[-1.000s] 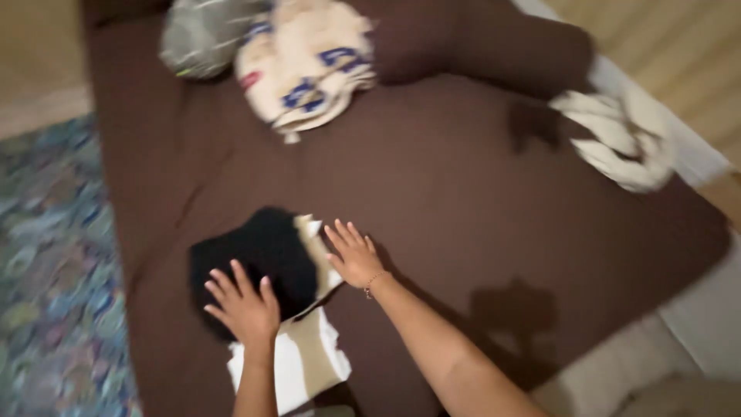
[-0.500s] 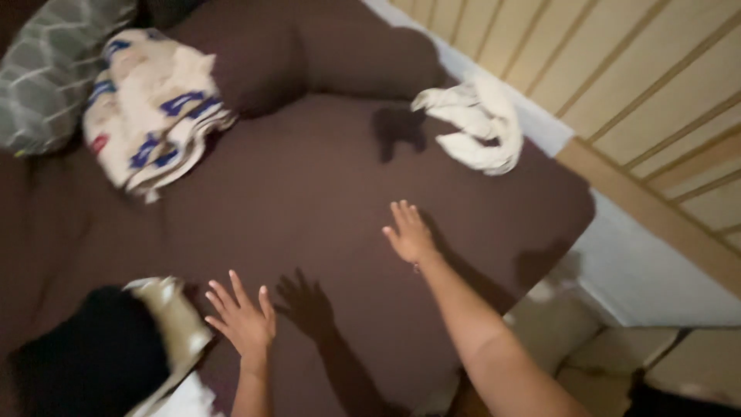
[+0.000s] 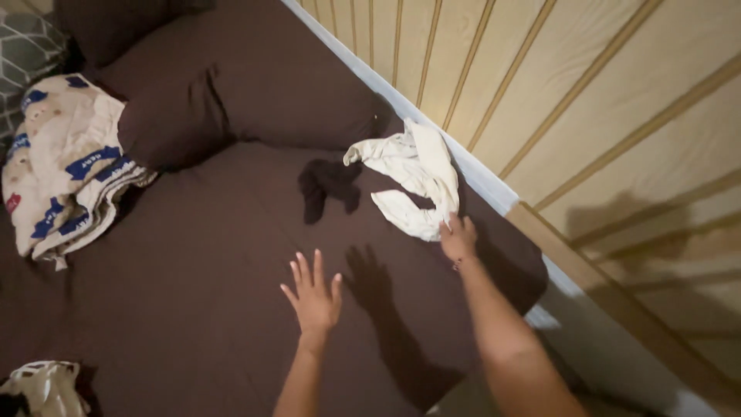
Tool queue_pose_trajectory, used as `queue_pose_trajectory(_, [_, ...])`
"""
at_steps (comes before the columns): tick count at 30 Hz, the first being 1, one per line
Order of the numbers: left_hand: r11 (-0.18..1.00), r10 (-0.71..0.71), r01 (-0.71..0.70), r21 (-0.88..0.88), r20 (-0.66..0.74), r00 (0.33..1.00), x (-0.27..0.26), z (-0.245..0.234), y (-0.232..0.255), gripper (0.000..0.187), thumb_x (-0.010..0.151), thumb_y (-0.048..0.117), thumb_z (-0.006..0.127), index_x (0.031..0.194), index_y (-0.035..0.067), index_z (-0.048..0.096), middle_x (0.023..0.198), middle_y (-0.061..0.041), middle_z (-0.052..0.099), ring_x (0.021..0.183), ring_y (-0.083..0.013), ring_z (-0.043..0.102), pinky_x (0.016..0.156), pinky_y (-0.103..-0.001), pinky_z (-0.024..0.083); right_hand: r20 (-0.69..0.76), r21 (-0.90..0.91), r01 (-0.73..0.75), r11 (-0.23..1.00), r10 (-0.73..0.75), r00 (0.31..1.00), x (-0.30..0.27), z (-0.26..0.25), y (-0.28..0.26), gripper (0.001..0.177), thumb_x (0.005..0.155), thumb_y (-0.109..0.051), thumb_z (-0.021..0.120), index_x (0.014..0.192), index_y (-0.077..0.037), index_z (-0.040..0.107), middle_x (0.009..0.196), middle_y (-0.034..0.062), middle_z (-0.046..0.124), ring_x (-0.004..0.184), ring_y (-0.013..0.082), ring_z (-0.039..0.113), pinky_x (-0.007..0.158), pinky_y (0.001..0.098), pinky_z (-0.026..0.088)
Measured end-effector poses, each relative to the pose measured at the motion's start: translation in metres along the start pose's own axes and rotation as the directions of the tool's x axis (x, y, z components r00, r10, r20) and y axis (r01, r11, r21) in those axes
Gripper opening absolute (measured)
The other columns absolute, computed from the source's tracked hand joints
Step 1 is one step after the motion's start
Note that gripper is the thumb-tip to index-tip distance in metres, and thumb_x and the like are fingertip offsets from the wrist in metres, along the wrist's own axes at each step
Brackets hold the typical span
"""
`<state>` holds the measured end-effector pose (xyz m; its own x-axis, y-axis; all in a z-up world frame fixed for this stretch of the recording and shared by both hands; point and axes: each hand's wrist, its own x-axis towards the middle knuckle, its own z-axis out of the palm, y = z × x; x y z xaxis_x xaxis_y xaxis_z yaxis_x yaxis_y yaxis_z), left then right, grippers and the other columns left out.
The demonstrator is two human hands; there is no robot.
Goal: Folding various shirts and items of clothing on a bed.
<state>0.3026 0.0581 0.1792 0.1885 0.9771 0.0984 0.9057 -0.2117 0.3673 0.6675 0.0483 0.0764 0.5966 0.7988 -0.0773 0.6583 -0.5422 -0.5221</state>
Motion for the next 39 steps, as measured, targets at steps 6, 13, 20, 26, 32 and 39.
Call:
queue_pose_trajectory(6, [0.989, -0.128, 0.106, 0.101, 0.255, 0.958, 0.011, 0.006, 0.013, 0.073, 0.099, 0.055, 0.044, 0.161, 0.024, 0.021, 0.169, -0.012, 0.007, 0.156, -0.0305, 0.002, 0.119, -0.067, 0.002, 0.152, 0.328, -0.15, 0.933, 0.104, 0.983, 0.037, 0.017, 0.028, 0.053, 0.095, -0.037, 0.06, 0.144, -0.017, 0.065, 0.165, 0.0215, 0.02, 0.148, 0.0365, 0.025, 0.117, 0.0408, 0.03])
queue_pose_trajectory(13, [0.978, -0.109, 0.041, 0.206, 0.329, 0.938, 0.022, -0.012, 0.014, 0.064, 0.099, 0.055, 0.048, 0.15, 0.017, 0.043, 0.169, -0.012, 0.012, 0.157, -0.0308, 0.002, 0.121, -0.066, 0.004, 0.242, 0.58, -0.17, 0.797, 0.03, 0.97, 0.069, 0.062, 0.031, 0.04, 0.1, -0.022, 0.053, 0.132, -0.004, 0.067, 0.142, 0.0167, 0.06, 0.129, 0.0241, 0.056, 0.111, 0.0369, 0.038])
queue_pose_trajectory(20, [0.998, -0.03, 0.01, 0.055, 0.379, 0.925, 0.003, -0.033, 0.006, 0.055, 0.095, 0.047, 0.061, 0.14, 0.016, 0.057, 0.166, -0.013, 0.024, 0.157, -0.0333, 0.007, 0.121, -0.067, 0.008, 0.315, 0.813, -0.302, 0.498, 0.062, 0.947, 0.036, 0.005, -0.024, 0.029, 0.098, -0.011, 0.054, 0.11, -0.001, 0.078, 0.114, 0.0132, 0.075, 0.106, 0.0219, 0.066, 0.096, 0.0364, 0.049])
queue_pose_trajectory(26, [0.957, 0.2, -0.17, -0.235, 0.11, 0.974, 0.037, -0.069, 0.012, 0.066, 0.092, 0.048, 0.068, 0.144, 0.01, 0.053, 0.159, -0.018, 0.039, 0.153, -0.0385, 0.023, 0.12, -0.059, 0.022, 0.263, 0.965, -0.229, 0.131, -0.387, 0.884, 0.013, -0.118, -0.158, 0.009, 0.094, -0.007, 0.068, 0.101, -0.001, 0.071, 0.099, 0.0067, 0.073, 0.096, 0.0141, 0.067, 0.091, 0.0285, 0.053])
queue_pose_trajectory(32, [0.677, 0.23, -0.227, -0.7, -0.092, 0.969, 0.037, -0.208, 0.073, 0.079, 0.078, 0.042, 0.08, 0.143, 0.007, 0.053, 0.148, -0.019, 0.056, 0.138, -0.0331, 0.054, 0.115, -0.041, 0.044, 0.278, 0.96, -0.196, 0.2, -0.598, 0.752, -0.04, -0.213, -0.282, 0.015, 0.093, -0.005, 0.069, 0.085, -0.011, 0.057, 0.082, -0.0002, 0.063, 0.073, 0.0106, 0.062, 0.067, 0.0278, 0.053])
queue_pose_trajectory(39, [0.603, 0.165, -0.5, -0.621, -0.516, 0.84, 0.048, -0.247, 0.012, 0.061, 0.101, 0.023, 0.07, 0.152, -0.003, 0.048, 0.145, -0.025, 0.055, 0.133, -0.0339, 0.053, 0.109, -0.042, 0.042, 0.354, 0.935, -0.178, 0.307, -0.766, 0.536, -0.124, -0.243, -0.371, 0.015, 0.092, -0.005, 0.068, 0.09, -0.011, 0.055, 0.086, -0.0014, 0.063, 0.079, 0.0082, 0.063, 0.068, 0.0259, 0.053])
